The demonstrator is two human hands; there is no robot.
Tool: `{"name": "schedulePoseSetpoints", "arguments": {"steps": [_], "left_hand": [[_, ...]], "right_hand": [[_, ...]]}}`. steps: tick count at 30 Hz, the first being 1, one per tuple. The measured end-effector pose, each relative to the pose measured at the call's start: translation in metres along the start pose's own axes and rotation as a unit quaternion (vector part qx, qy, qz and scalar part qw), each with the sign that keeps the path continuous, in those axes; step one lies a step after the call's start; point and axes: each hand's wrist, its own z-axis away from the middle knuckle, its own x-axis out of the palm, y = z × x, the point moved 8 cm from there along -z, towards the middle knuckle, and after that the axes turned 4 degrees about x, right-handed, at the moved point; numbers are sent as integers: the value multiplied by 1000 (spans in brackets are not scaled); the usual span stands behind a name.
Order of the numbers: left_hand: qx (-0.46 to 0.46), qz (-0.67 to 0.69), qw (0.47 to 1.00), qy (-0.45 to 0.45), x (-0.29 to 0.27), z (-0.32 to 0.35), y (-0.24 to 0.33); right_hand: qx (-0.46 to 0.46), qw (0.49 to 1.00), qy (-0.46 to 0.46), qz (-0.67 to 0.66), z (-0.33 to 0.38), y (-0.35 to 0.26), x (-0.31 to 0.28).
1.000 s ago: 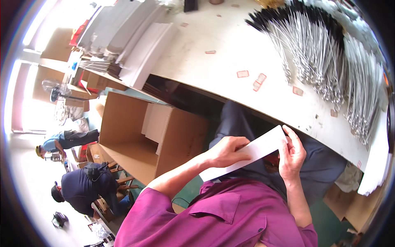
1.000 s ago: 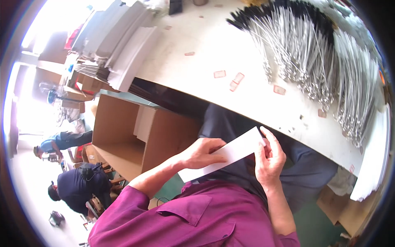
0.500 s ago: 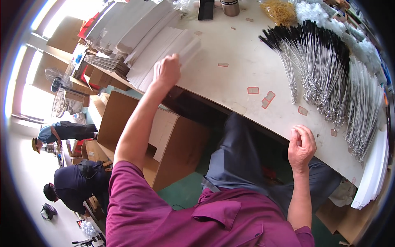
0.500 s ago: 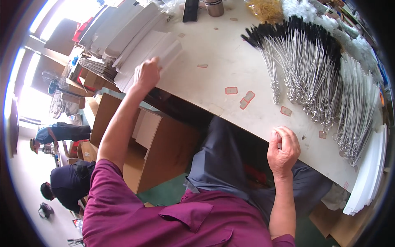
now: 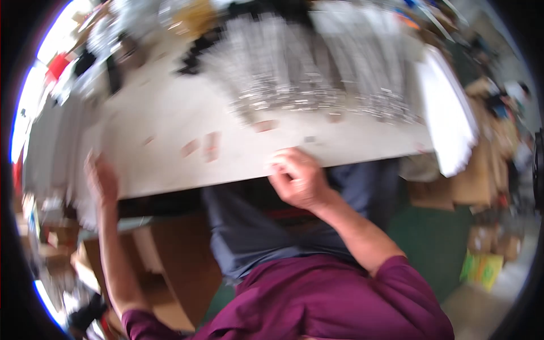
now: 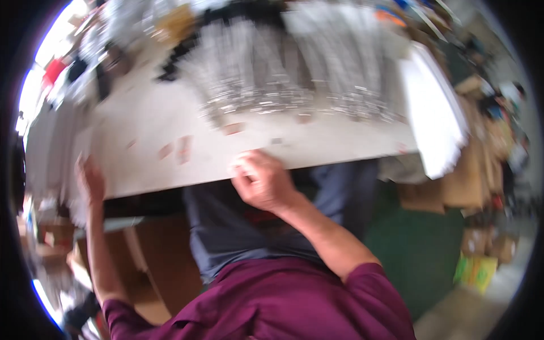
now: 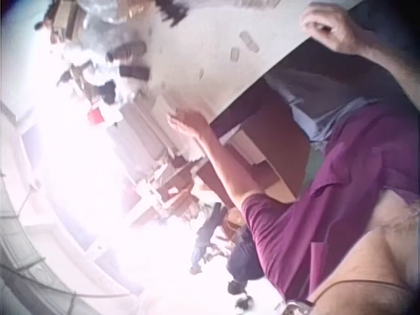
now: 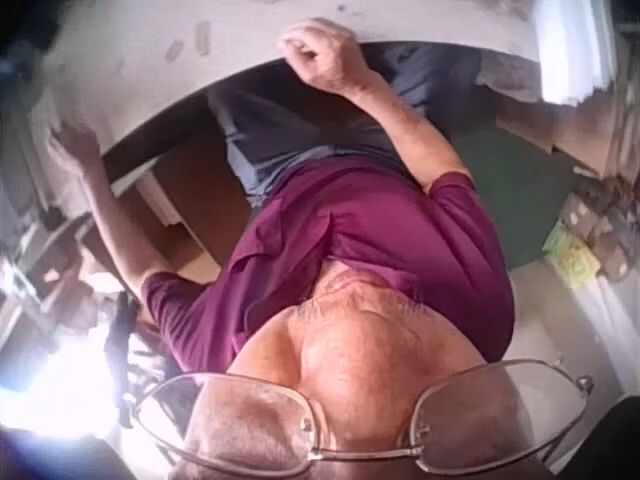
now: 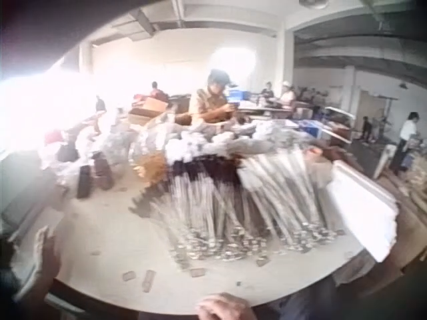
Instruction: Manual assembly and packaging of cleaning brushes or test-tube brushes into paper sleeves.
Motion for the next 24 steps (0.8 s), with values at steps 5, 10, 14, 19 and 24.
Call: {"name": "schedulePoseSetpoints", "arguments": {"steps": [5,10,14,19,24], "left_hand": [[-17,15,998,-53,22,9,-47],[-8,159,987,20,-23,-16,52],[-5,351,936,-1,-65,-23,166],[-21,369,929,17,-70,-18,231],[-29,370,929,13,-71,-21,239]], "right_hand": [[-8,997,76,27,14,-9,-85],[97,913,233,320,40,45,-251],[247,754,161,587,69,97,-355],[301,674,89,669,86,129,-389],[292,713,71,633,89,136,-387]]}}
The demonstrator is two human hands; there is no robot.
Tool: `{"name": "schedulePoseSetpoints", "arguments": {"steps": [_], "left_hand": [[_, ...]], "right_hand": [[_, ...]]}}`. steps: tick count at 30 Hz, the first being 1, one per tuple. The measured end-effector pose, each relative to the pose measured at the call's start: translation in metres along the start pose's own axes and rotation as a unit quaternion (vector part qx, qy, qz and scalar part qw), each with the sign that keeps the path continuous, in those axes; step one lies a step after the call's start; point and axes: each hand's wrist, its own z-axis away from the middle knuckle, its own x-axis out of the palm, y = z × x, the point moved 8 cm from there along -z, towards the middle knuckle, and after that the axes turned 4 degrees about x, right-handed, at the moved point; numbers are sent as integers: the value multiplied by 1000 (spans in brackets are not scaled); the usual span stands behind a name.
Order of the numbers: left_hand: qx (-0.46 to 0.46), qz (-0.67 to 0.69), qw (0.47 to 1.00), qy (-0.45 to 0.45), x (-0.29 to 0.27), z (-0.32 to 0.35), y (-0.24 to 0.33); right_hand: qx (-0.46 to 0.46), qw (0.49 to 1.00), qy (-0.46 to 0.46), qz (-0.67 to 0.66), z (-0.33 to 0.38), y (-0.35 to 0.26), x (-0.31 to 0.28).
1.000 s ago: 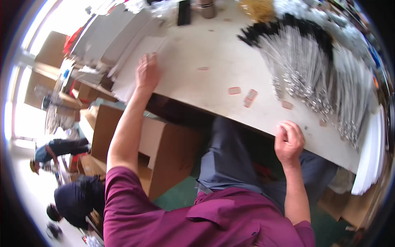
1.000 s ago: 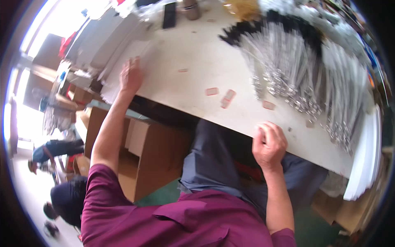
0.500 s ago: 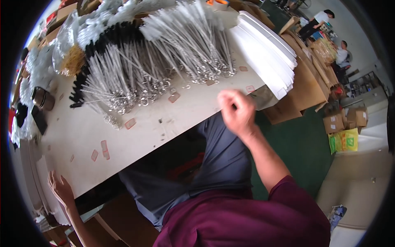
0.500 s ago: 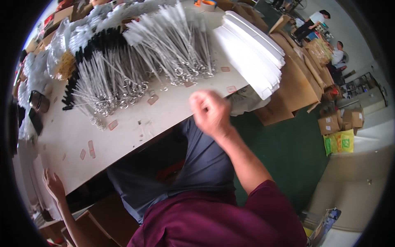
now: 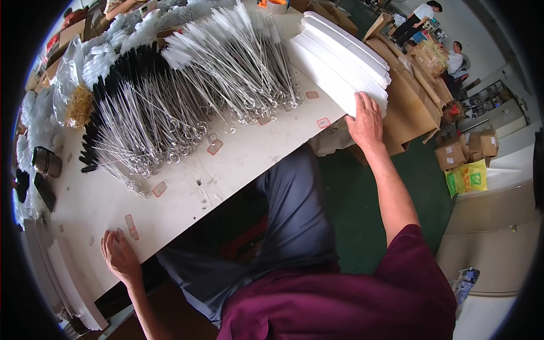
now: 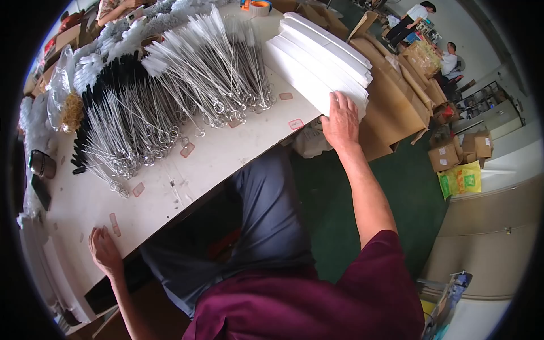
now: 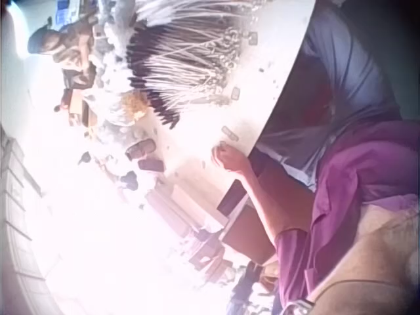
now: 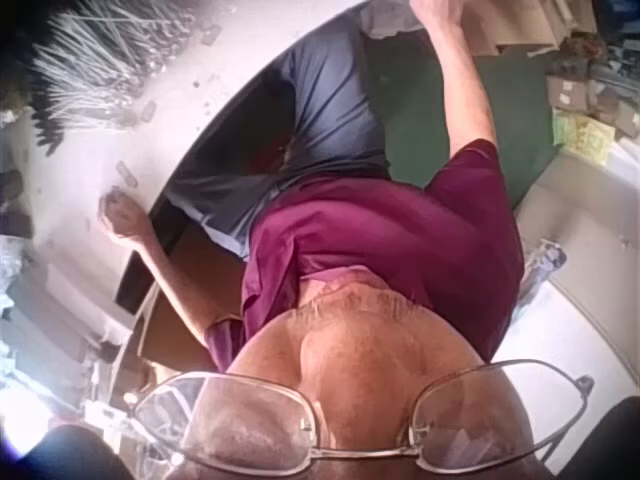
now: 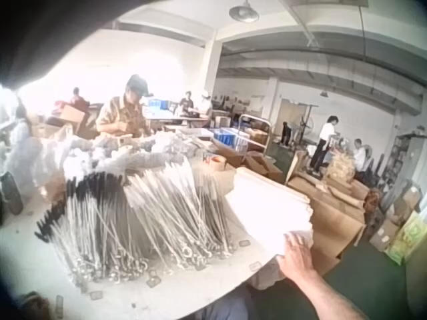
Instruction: Manual assembly and packaging of cleaning brushes or test-tube brushes into paper sleeves.
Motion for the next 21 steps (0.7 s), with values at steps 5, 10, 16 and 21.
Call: {"name": "schedulePoseSetpoints", "arguments": {"steps": [5,10,16,21], "left_hand": [[-2,-7,1000,9,-1,3,-2],[24,-16,999,34,-5,2,5],[-3,-2,1000,11,-1,3,-2],[-8,-4,1000,10,0,3,-2]], "right_hand": [[-15,999,31,13,2,-3,2],[27,1000,13,-2,-1,0,-12],[57,998,10,-19,1,9,-14],[61,998,19,-24,3,14,-18]]}}
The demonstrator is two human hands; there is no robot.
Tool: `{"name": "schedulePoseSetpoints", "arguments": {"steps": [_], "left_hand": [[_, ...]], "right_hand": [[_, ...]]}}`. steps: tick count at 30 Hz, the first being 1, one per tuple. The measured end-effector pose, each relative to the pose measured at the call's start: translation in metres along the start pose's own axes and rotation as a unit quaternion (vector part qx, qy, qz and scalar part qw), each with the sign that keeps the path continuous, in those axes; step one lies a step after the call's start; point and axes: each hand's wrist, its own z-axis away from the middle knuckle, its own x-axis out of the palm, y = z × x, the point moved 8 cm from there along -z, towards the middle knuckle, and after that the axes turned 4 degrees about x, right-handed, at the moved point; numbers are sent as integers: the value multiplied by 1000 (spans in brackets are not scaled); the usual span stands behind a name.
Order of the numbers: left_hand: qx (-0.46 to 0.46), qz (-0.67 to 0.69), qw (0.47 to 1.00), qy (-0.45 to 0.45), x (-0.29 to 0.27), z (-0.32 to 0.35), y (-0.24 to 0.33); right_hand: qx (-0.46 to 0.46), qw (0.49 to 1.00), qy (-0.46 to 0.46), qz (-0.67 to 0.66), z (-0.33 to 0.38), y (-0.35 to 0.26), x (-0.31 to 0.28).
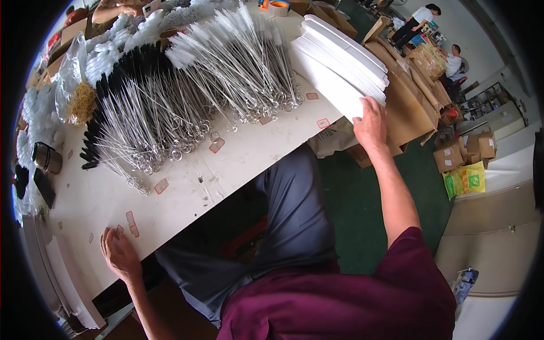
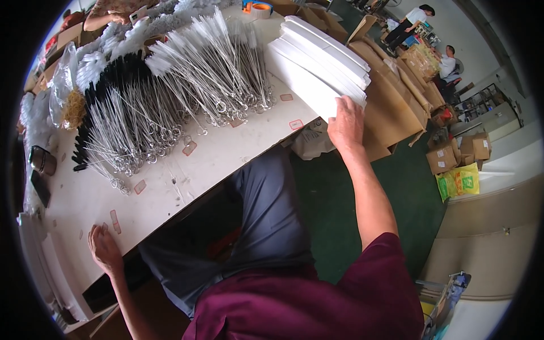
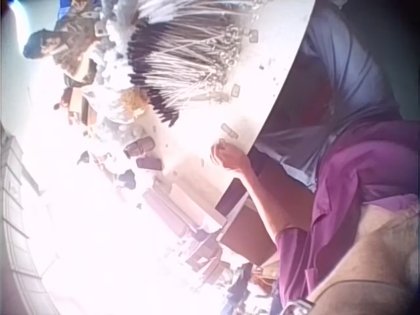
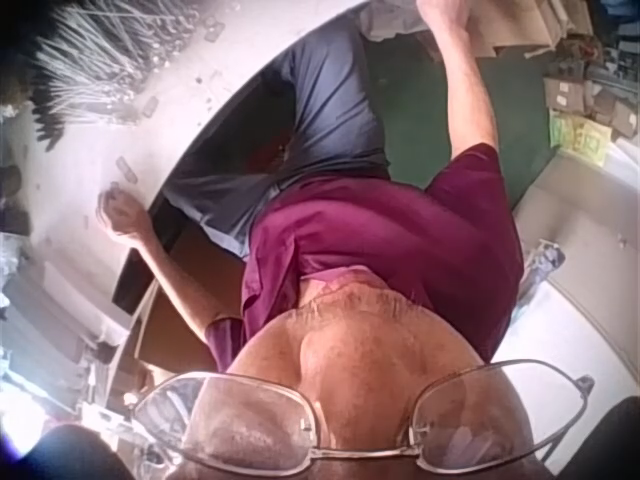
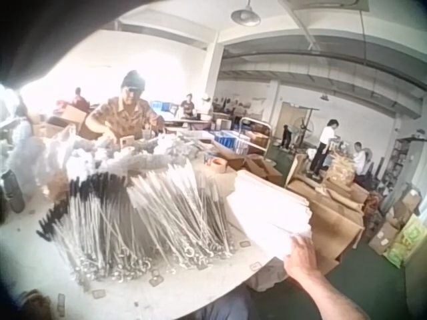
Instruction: Manual assembly and packaging of cleaning brushes or test-tube brushes into paper sleeves.
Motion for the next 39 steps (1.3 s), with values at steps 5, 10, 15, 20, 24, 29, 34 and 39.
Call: {"name": "schedulePoseSetpoints", "arguments": {"steps": [5,10,15,20,24,29,34,39], "left_hand": [[9,-3,1000,12,-4,-1,1],[93,85,991,43,-27,3,53],[254,135,952,-101,-41,-1,213],[276,93,938,-189,-12,-16,249],[278,122,925,-229,2,-22,250],[289,108,920,-242,19,-25,253],[265,85,938,-207,12,-28,235],[296,64,936,-181,9,-24,242]], "right_hand": [[30,991,107,-72,-8,11,-39],[-106,929,65,-349,20,-94,-71],[-314,865,-113,-375,91,-220,-76],[-440,787,-155,-405,144,-286,-77],[-481,764,-154,-402,160,-304,-74],[-467,766,-131,-421,157,-309,-72],[-359,838,-59,-408,139,-286,-86],[-299,864,-96,-393,158,-279,-67]]}}
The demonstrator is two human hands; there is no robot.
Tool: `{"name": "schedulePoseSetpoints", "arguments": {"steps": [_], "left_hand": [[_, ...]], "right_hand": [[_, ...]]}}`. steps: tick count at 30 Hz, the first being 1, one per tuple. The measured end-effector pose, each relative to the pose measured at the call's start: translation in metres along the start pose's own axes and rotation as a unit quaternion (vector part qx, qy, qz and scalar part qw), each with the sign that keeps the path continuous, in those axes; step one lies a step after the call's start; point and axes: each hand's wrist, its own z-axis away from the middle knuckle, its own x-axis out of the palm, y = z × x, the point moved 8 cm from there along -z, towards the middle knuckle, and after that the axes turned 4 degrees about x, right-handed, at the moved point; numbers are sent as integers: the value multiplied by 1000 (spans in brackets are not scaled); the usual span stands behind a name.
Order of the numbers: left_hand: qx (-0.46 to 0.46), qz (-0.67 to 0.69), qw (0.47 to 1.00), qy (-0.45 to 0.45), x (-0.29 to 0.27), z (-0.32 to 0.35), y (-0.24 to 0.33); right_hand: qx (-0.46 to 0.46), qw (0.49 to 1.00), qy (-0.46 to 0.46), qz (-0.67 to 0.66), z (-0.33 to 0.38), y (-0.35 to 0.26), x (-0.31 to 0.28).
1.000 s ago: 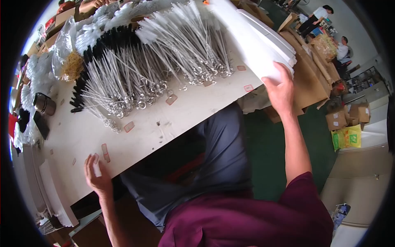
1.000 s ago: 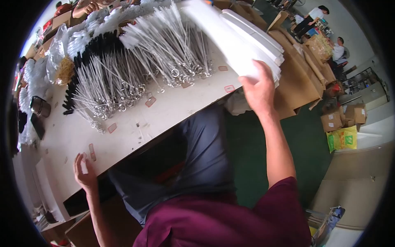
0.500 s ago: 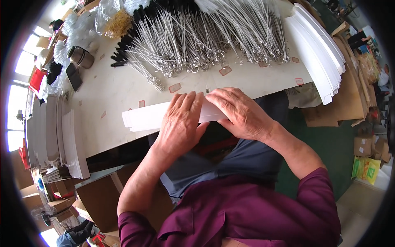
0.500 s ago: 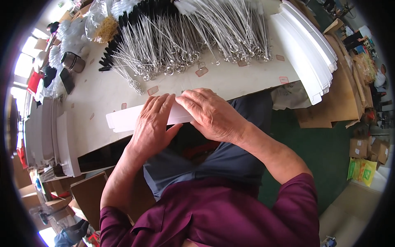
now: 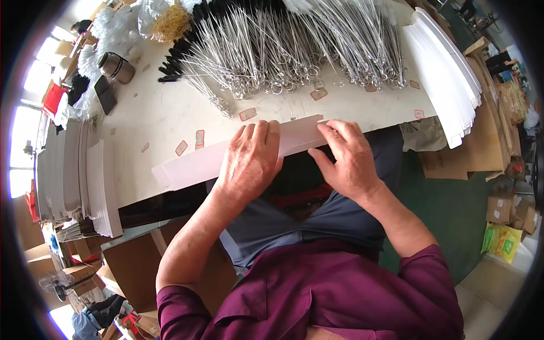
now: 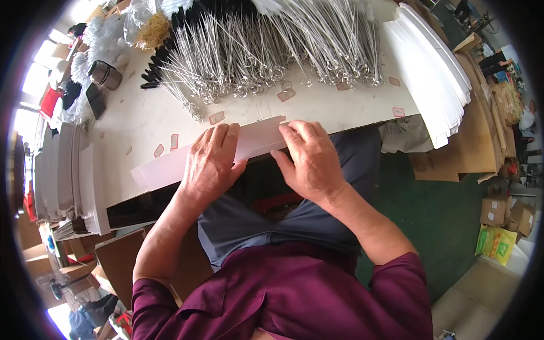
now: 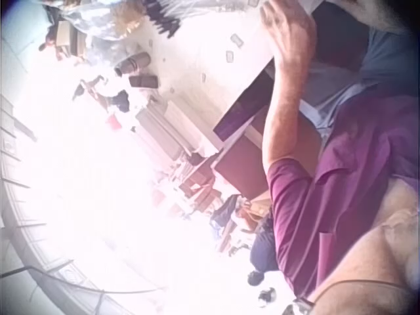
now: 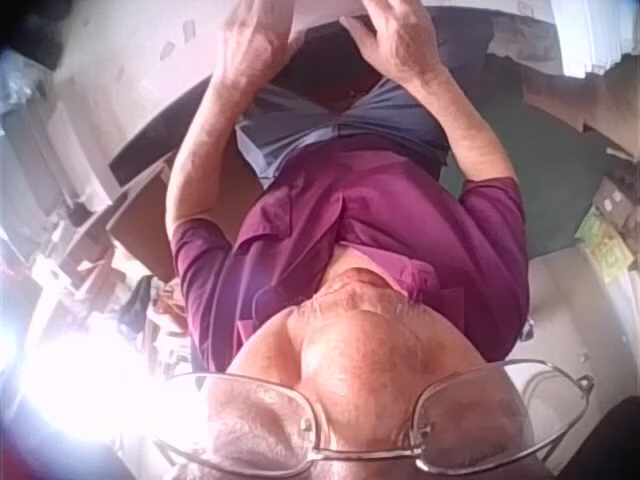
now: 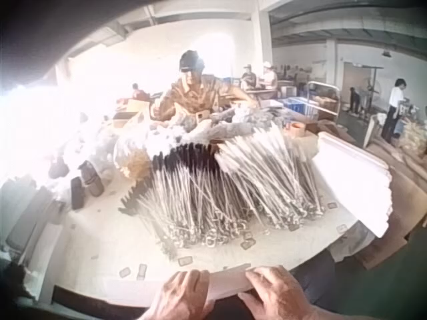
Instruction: Manual assembly and packaging of cleaning brushes or test-tube brushes into paper sleeves.
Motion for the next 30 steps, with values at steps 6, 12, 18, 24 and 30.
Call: {"name": "schedulePoseSetpoints", "arguments": {"steps": [6,12,18,24,30], "left_hand": [[4,-16,1000,-1,4,4,0],[25,-41,999,-6,14,8,3],[35,-26,999,-22,20,10,5],[55,-16,998,-5,12,8,8],[57,14,998,9,6,9,6]], "right_hand": [[174,952,-44,-248,7,22,22],[291,829,-109,-466,9,33,42],[320,807,-226,-443,7,31,37],[351,757,-257,-488,1,25,32],[411,647,-286,-575,8,24,39]]}}
